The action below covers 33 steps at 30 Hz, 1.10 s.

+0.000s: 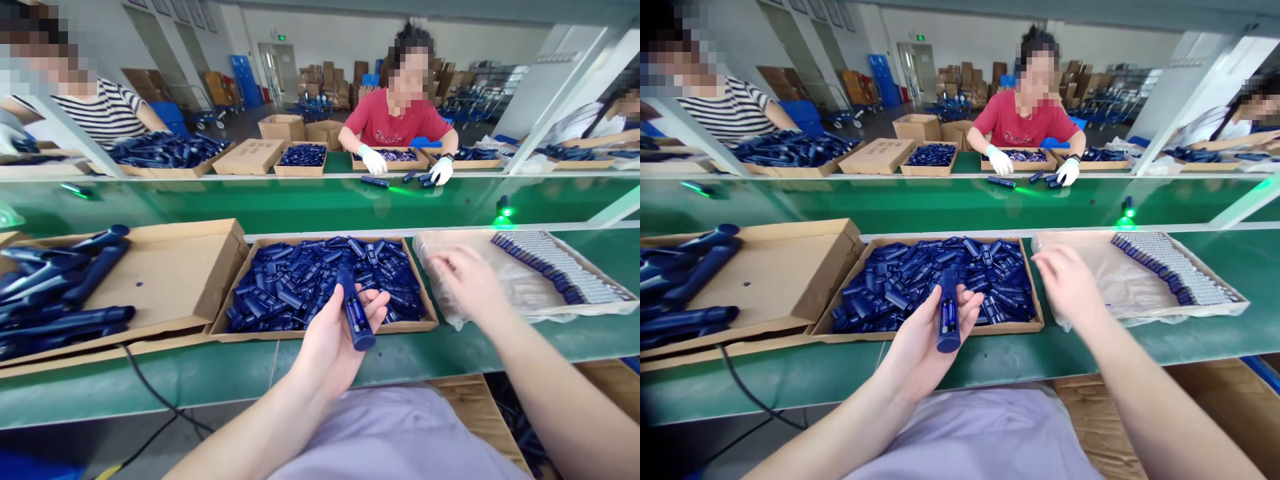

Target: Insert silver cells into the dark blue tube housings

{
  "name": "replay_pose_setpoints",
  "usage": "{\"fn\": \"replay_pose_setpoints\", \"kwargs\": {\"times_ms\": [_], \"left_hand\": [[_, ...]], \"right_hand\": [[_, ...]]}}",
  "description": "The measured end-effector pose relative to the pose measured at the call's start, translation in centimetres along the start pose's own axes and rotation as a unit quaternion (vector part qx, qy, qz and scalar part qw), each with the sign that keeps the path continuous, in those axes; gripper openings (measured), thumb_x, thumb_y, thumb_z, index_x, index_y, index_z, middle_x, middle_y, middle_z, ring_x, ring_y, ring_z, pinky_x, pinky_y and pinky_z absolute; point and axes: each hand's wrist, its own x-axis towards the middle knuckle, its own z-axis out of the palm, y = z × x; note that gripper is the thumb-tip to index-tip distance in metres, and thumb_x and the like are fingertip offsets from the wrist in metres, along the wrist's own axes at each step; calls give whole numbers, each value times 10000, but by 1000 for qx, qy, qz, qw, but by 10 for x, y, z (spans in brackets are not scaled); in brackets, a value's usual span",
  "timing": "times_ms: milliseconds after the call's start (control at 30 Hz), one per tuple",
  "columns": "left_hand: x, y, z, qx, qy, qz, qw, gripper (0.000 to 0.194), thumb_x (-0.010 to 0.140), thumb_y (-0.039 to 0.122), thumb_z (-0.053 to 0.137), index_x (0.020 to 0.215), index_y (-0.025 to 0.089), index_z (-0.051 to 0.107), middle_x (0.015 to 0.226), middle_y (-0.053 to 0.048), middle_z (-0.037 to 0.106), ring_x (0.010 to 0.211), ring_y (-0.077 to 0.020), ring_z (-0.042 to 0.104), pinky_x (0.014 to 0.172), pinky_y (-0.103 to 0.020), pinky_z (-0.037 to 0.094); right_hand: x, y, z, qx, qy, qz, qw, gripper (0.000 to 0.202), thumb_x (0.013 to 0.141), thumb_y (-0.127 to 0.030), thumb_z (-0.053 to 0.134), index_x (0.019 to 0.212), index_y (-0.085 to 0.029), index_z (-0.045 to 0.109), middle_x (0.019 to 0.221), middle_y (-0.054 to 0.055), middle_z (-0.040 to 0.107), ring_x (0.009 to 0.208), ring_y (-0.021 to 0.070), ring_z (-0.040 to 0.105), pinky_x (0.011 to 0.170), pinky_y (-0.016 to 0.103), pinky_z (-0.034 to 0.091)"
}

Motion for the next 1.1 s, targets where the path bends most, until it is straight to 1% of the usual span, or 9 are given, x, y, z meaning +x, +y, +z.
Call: {"fn": "replay_pose_setpoints", "kwargs": {"times_ms": [167, 300, 400, 533, 600, 700, 800, 933, 1100], "left_hand": [[-1, -2, -2, 27, 11, -41, 999, 354, 868, 395, 559, 1040, 86, 574, 1077, -116, 636, 982, -184, 660, 813, -241, 571], [0, -7, -7, 71, -16, -48, 996, 401, 861, 449, 552, 1102, 128, 541, 1065, -93, 633, 857, -161, 662, 682, -209, 533], [0, -9, -12, 120, -42, -48, 991, 453, 872, 505, 505, 1149, 148, 508, 1035, -92, 629, 679, -103, 602, 550, -170, 429], [3, -15, -17, 150, -52, -45, 986, 513, 857, 574, 494, 1149, 152, 504, 856, -50, 598, 542, -38, 452, 476, -149, 294], [5, -18, -16, 154, -57, -44, 985, 525, 851, 593, 495, 1147, 160, 511, 777, -28, 561, 535, -37, 432, 483, -152, 287], [7, -23, -11, 158, -52, -22, 986, 518, 839, 578, 532, 1140, 156, 537, 788, -23, 558, 579, -43, 464, 527, -162, 330], [6, -26, -9, 154, -30, 35, 987, 462, 825, 510, 595, 1094, 136, 570, 911, -38, 600, 656, -31, 495, 621, -156, 392], [3, -24, -12, 139, -20, 63, 988, 460, 806, 498, 627, 1074, 125, 593, 954, -50, 615, 744, -42, 534, 739, -160, 436], [4, -14, -20, 136, 14, 88, 987, 478, 813, 515, 605, 1096, 131, 570, 933, -48, 613, 655, -23, 496, 659, -154, 424]], "right_hand": [[32, 86, 26, -38, -144, 51, 987, 90, 859, -86, 582, 847, -139, 654, 813, 45, 628, 736, 198, 588, 681, 248, 406], [28, 96, 42, -31, -191, 38, 980, 121, 790, -27, 607, 843, -132, 638, 840, 33, 629, 743, 174, 584, 636, 219, 373], [24, 92, 33, -32, -178, 60, 982, 186, 779, -53, 602, 943, -121, 655, 822, 53, 622, 701, 191, 578, 621, 239, 384], [-3, 45, 2, 82, -112, 52, 989, 267, 927, -273, 532, 1160, -154, 584, 950, 65, 617, 817, 192, 615, 712, 249, 493], [-26, 0, -8, 315, -77, 12, 946, 317, 964, -400, 551, 1181, -169, 558, 1002, 71, 610, 825, 182, 628, 728, 243, 535], [-55, -66, -10, 416, -60, -16, 907, 216, 970, -345, 604, 1134, -204, 602, 978, 35, 618, 799, 145, 632, 726, 198, 544], [-62, -100, -2, 369, -40, -58, 927, 107, 967, -255, 581, 1047, -213, 638, 974, 7, 628, 788, 135, 629, 719, 192, 540], [-57, -103, 5, 245, -26, -172, 954, 176, 1033, -213, 462, 1054, -177, 633, 1029, 49, 603, 910, 182, 597, 798, 269, 526], [-62, -111, 13, 104, -10, -307, 946, 392, 1091, -300, 320, 1266, -45, 561, 1167, 165, 511, 1040, 285, 503, 886, 429, 476]]}}
